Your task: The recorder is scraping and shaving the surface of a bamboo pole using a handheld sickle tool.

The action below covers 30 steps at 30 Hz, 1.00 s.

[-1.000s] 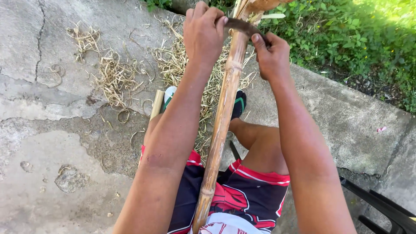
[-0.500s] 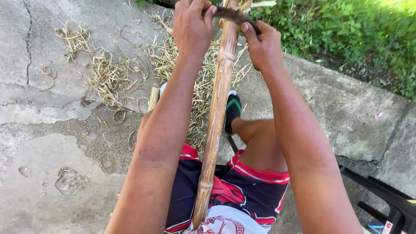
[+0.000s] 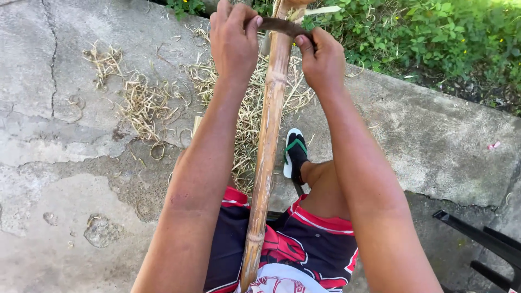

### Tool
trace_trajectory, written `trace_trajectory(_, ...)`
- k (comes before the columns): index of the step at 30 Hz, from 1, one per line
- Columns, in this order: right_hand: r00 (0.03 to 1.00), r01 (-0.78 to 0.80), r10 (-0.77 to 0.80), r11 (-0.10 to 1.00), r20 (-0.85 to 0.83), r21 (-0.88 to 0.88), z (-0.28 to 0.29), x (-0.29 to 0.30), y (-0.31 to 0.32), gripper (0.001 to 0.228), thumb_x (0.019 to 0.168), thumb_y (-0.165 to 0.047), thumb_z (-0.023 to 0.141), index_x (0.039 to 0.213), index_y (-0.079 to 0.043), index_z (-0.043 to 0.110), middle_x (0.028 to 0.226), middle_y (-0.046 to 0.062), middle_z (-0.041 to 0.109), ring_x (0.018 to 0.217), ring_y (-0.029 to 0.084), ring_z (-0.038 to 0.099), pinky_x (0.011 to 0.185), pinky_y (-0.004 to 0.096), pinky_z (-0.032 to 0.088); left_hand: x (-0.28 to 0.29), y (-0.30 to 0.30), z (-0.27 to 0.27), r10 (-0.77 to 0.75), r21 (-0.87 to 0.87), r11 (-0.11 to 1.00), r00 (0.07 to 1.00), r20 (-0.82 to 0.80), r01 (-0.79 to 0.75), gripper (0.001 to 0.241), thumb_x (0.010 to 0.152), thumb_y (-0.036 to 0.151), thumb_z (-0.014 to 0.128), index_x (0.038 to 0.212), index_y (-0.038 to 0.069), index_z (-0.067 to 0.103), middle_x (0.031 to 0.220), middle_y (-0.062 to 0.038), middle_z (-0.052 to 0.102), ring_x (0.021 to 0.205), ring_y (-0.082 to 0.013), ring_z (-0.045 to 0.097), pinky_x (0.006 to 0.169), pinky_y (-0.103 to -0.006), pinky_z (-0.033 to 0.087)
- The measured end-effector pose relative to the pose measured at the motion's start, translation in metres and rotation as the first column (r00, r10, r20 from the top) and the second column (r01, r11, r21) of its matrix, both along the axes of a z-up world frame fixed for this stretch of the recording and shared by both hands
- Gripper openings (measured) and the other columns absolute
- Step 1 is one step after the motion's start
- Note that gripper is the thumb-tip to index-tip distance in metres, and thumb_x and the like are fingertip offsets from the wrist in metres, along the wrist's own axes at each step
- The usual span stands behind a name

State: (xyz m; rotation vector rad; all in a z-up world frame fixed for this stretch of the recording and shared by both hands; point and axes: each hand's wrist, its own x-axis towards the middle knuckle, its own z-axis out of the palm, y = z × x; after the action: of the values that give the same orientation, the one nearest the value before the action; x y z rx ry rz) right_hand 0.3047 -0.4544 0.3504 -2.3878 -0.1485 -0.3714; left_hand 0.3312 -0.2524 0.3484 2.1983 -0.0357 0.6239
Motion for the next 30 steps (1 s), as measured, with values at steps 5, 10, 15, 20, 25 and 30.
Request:
trace_trajectory(5,1.000,0.002,-0.002,0.998,-0.006,-0.066,0.007,0.001,0.000,0.039,0.105,-0.029,0.072,0.083,0.000,0.057,0.070,0.015,0.059,0.060,0.032,0.055,0.055,0.046,0.041,-0.004,0.006,-0.003,-0.022,0.018,1.000,1.000,0.013,0.022,0.016,0.093,0.023,0.078,0.091,0.012,0.067,0.095,-0.005,0.056,0.089,-0.0258,0.055,0.079,-0.0423,0.045)
trace_trajectory(10,0.992,0.028,-0.043,0.993,-0.119,-0.119,0.011,0.000,-0.001,0.039,0.105,-0.036,0.069,0.082,-0.006,0.062,0.064,0.008,0.060,0.054,0.024,0.055,0.050,0.043,0.041,-0.004,0.005,-0.004,-0.010,0.038,0.999,0.992,-0.122,0.015,0.018,0.094,0.028,0.076,0.086,0.014,0.067,0.088,-0.003,0.053,0.083,-0.0239,0.052,0.073,-0.0410,0.043)
trace_trajectory(15,0.966,0.038,-0.071,0.990,-0.247,-0.138,0.010,-0.016,0.000,0.040,0.106,-0.042,0.064,0.083,-0.009,0.064,0.063,0.002,0.060,0.052,0.013,0.052,0.049,0.036,0.041,-0.020,0.010,-0.001,-0.029,0.084,0.996,0.997,-0.065,0.035,0.020,0.093,0.027,0.077,0.087,0.012,0.066,0.090,-0.003,0.052,0.086,-0.0234,0.052,0.075,-0.0415,0.042)
trace_trajectory(20,0.954,0.049,-0.077,0.993,-0.289,-0.103,0.015,-0.037,0.004,0.038,0.106,-0.041,0.063,0.083,-0.010,0.065,0.065,0.003,0.061,0.052,0.015,0.052,0.048,0.038,0.040,-0.040,0.014,0.006,-0.061,0.069,0.995,0.989,-0.131,0.071,0.020,0.093,0.027,0.077,0.087,0.012,0.066,0.090,-0.004,0.052,0.085,-0.0237,0.051,0.074,-0.0410,0.042)
trace_trajectory(25,0.967,0.034,-0.048,0.998,-0.251,-0.061,0.019,-0.066,0.005,0.039,0.105,-0.038,0.065,0.083,-0.006,0.064,0.062,0.007,0.060,0.053,0.019,0.053,0.050,0.041,0.038,-0.063,0.016,0.011,-0.074,0.092,0.992,0.988,-0.137,0.087,0.019,0.092,0.027,0.077,0.086,0.013,0.067,0.090,-0.003,0.053,0.085,-0.0234,0.052,0.075,-0.0410,0.041)
trace_trajectory(30,0.878,0.042,0.004,0.996,-0.479,0.084,0.023,-0.089,0.002,0.033,0.102,-0.034,0.064,0.083,-0.007,0.068,0.059,0.005,0.058,0.052,0.017,0.050,0.049,0.039,0.037,-0.091,0.022,0.040,-0.098,0.207,0.958,0.902,-0.421,0.200,0.020,0.093,0.026,0.074,0.084,0.011,0.064,0.089,-0.004,0.053,0.085,-0.0224,0.052,0.073,-0.0407,0.040)
